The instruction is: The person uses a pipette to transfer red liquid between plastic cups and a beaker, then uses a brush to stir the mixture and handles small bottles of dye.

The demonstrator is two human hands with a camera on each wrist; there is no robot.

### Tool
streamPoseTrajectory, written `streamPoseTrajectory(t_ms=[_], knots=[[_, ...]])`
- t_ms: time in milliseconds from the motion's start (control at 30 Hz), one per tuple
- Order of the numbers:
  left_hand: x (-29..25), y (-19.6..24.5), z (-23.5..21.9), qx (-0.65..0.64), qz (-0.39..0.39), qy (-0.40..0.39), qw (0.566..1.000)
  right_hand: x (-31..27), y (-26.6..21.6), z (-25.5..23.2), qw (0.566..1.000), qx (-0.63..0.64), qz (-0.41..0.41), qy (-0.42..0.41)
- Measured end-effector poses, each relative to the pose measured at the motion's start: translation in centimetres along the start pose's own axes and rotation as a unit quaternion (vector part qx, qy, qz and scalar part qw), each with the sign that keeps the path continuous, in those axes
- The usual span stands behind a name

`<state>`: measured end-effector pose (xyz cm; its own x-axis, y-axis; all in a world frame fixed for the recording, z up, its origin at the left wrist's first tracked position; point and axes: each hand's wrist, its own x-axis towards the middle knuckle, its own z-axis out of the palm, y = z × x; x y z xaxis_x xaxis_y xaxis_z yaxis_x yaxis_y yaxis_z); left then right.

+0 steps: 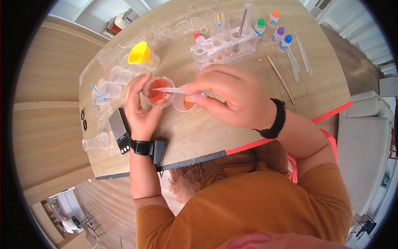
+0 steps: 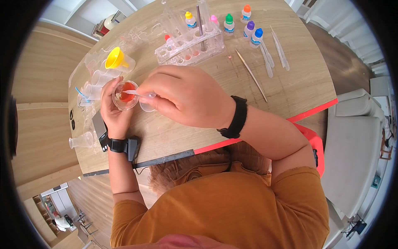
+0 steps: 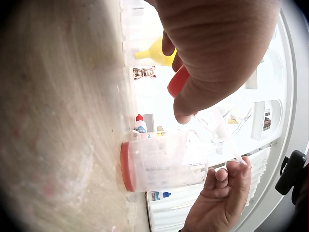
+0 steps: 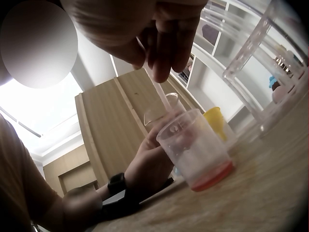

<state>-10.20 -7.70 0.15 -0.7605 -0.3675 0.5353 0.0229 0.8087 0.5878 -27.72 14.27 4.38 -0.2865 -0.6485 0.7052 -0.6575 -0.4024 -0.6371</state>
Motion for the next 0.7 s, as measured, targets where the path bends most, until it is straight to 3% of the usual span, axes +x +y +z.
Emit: streamPoseTrajectory(t_ms=[133,700], knots=[[0.21,0.46,0.37,-0.021,-0.016,0.028,0.999,0.04,0.1,0.31,1.0,-0.002,-0.002,0.013],[0.01,0.12,0.03,0.002,-0.002,-0.002,1.0,-0.27,0.31,0.07,1.0,-0.011,0.002,-0.008]])
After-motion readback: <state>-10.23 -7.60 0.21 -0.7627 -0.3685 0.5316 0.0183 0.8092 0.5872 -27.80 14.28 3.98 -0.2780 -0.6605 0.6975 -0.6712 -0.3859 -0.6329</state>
